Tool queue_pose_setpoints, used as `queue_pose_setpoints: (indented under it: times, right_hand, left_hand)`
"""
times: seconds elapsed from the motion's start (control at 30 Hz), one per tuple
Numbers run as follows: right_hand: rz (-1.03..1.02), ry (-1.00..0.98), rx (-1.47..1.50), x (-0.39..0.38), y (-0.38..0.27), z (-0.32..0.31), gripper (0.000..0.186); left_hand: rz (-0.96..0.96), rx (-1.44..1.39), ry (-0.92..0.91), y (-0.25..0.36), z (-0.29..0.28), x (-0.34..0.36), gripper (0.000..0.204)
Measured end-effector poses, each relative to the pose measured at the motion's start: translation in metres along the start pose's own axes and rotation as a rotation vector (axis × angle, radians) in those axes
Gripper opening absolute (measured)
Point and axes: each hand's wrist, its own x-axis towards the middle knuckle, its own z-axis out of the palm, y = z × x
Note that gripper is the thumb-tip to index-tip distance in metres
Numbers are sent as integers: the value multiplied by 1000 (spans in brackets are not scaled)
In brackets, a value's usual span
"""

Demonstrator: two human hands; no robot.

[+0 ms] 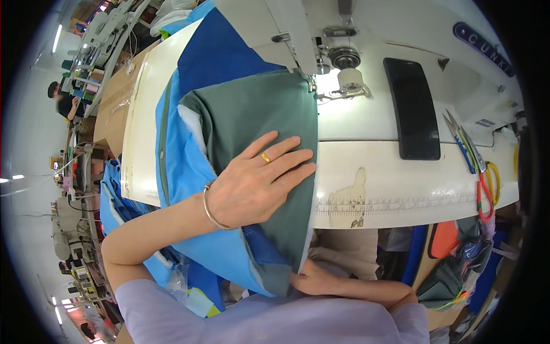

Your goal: The person sews a blue and green bag using an industrial sewing machine. They align the fabric, guide it under the needle, and use scissors to trim threads. The person repeatedly adjusts the bag to sew different sections, including a mesh pocket and a zipper area.

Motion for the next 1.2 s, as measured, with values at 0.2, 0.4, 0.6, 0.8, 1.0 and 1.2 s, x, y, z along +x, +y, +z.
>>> queue_pose_setpoints:
  times: [0.2, 0.4, 0.6, 0.8, 1.0, 1.2]
  right_hand:
    - [66, 73, -1, -12, -9, 7, 47]
    - [44, 56, 119, -19, 12, -1, 48]
    - [-25, 55, 168, -15, 6, -13, 44]
    - [148, 226, 310, 1, -25, -19, 41]
    - [207, 446, 401, 18, -51, -6, 39]
    - [210, -10, 795, -2, -66, -38, 70]
  left_hand:
    - [26, -45, -10, -5, -4, 2, 51]
    - [36, -89, 8, -11, -4, 9, 45]
    - [52, -120, 43, -29, -1, 23, 41]
    - [105, -127, 52, -59, -5, 44, 37]
    - [97, -168, -14, -86, -44, 59, 25]
    - [-618, 54, 267, -111, -101, -32, 32]
